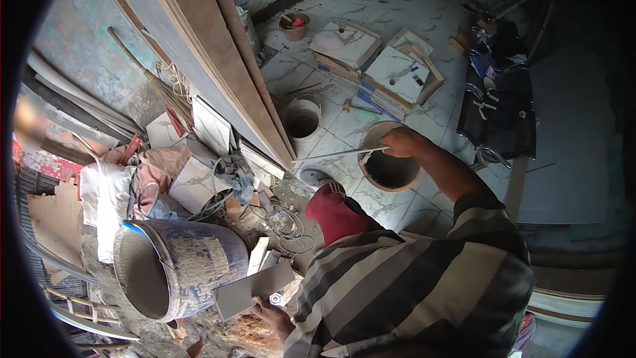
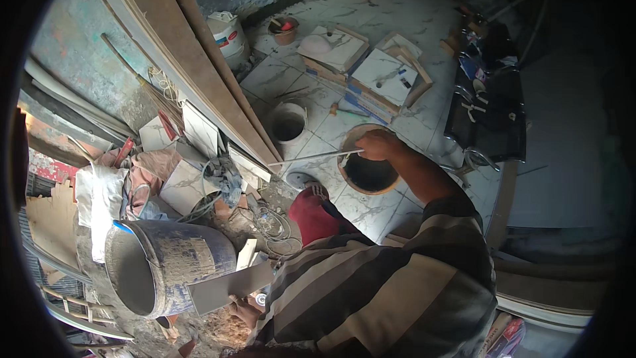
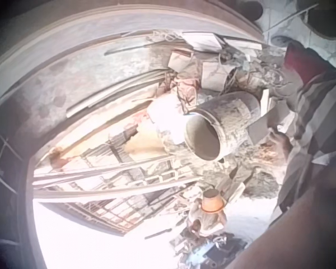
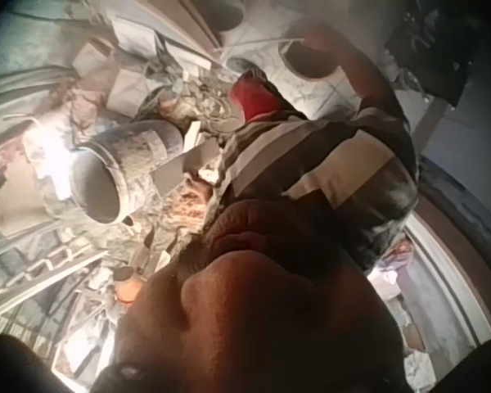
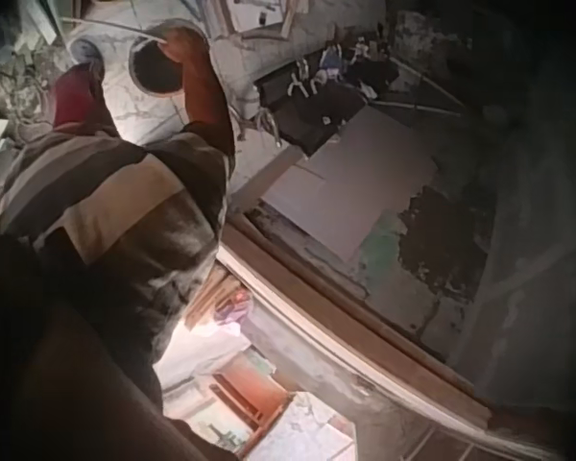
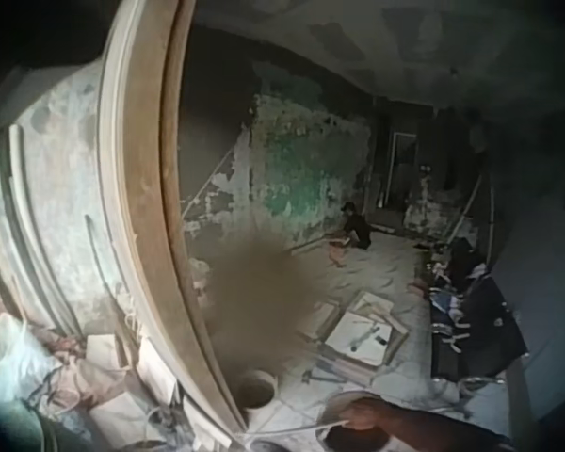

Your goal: The recorder uses a ruler and pencil to measure and mark a ceramic tile for cutting at a construction site.

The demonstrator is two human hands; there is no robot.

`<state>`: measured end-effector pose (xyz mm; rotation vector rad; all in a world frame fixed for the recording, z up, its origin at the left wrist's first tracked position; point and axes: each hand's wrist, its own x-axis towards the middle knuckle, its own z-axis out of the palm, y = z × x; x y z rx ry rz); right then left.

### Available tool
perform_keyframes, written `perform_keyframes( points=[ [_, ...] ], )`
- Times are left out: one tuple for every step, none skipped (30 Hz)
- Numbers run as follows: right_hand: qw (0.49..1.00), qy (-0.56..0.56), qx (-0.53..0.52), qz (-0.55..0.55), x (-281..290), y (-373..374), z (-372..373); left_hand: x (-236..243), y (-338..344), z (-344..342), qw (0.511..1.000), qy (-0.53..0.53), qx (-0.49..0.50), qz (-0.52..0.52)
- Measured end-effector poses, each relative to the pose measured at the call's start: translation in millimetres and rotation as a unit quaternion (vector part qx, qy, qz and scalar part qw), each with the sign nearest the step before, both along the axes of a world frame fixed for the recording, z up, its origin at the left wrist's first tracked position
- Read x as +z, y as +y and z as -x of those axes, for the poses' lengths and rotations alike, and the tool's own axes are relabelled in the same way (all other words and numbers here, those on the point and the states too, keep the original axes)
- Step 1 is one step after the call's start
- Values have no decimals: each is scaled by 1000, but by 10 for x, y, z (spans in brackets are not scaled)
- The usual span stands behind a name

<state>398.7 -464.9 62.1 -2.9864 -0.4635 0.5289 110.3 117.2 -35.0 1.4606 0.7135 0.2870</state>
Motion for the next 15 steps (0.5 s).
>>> perform_keyframes(
  points=[
    [1000, -1, 9, -21, 18, 61, 17, -22, 10, 27, 1000, -1, 12, 8],
    [1000, 1, 8, -18, 46, 107, 37, -41, 22, 60, 1000, 1, 12, 11],
    [999, -4, 14, -33, 131, 183, 64, 22, 10, 58, 1000, 14, 22, 14],
    [999, -7, 21, -48, 208, 272, 91, 57, 14, 101, 999, 28, 33, 17],
    [998, 0, 28, -48, 263, 370, 102, 41, 36, 189, 998, 34, 34, -46],
    [997, -7, 48, -65, 313, 475, 92, 29, 58, 258, 999, 14, 38, -23],
    [994, -11, 66, -82, 385, 542, 103, 171, -26, 218, 998, 11, 48, -31],
    [992, -14, 72, -98, 548, 663, 115, 344, -118, 216, 997, 14, 67, -39],
    [989, -7, 87, -119, 690, 826, 96, 361, -138, 320, 995, 32, 90, -42],
    [986, -4, 95, -136, 800, 916, 105, 274, -5, 499, 992, 99, 59, -52],
    [990, 24, 68, -124, 974, 1076, 108, 344, -37, 494, 991, 91, 43, -93],
    [987, 13, 85, -139, 1132, 1231, 103, 345, -113, 507, 994, 3, 81, -73],
    [983, 10, 96, -155, 1181, 1353, 65, 366, -167, 542, 992, -26, 102, -66],
    [980, 5, 101, -170, 1161, 1457, -1, 383, -190, 638, 989, -60, 117, -61],
    [975, -3, 116, -191, 1154, 1613, -61, 423, -194, 795, 987, -49, 139, -64]
  ],
)
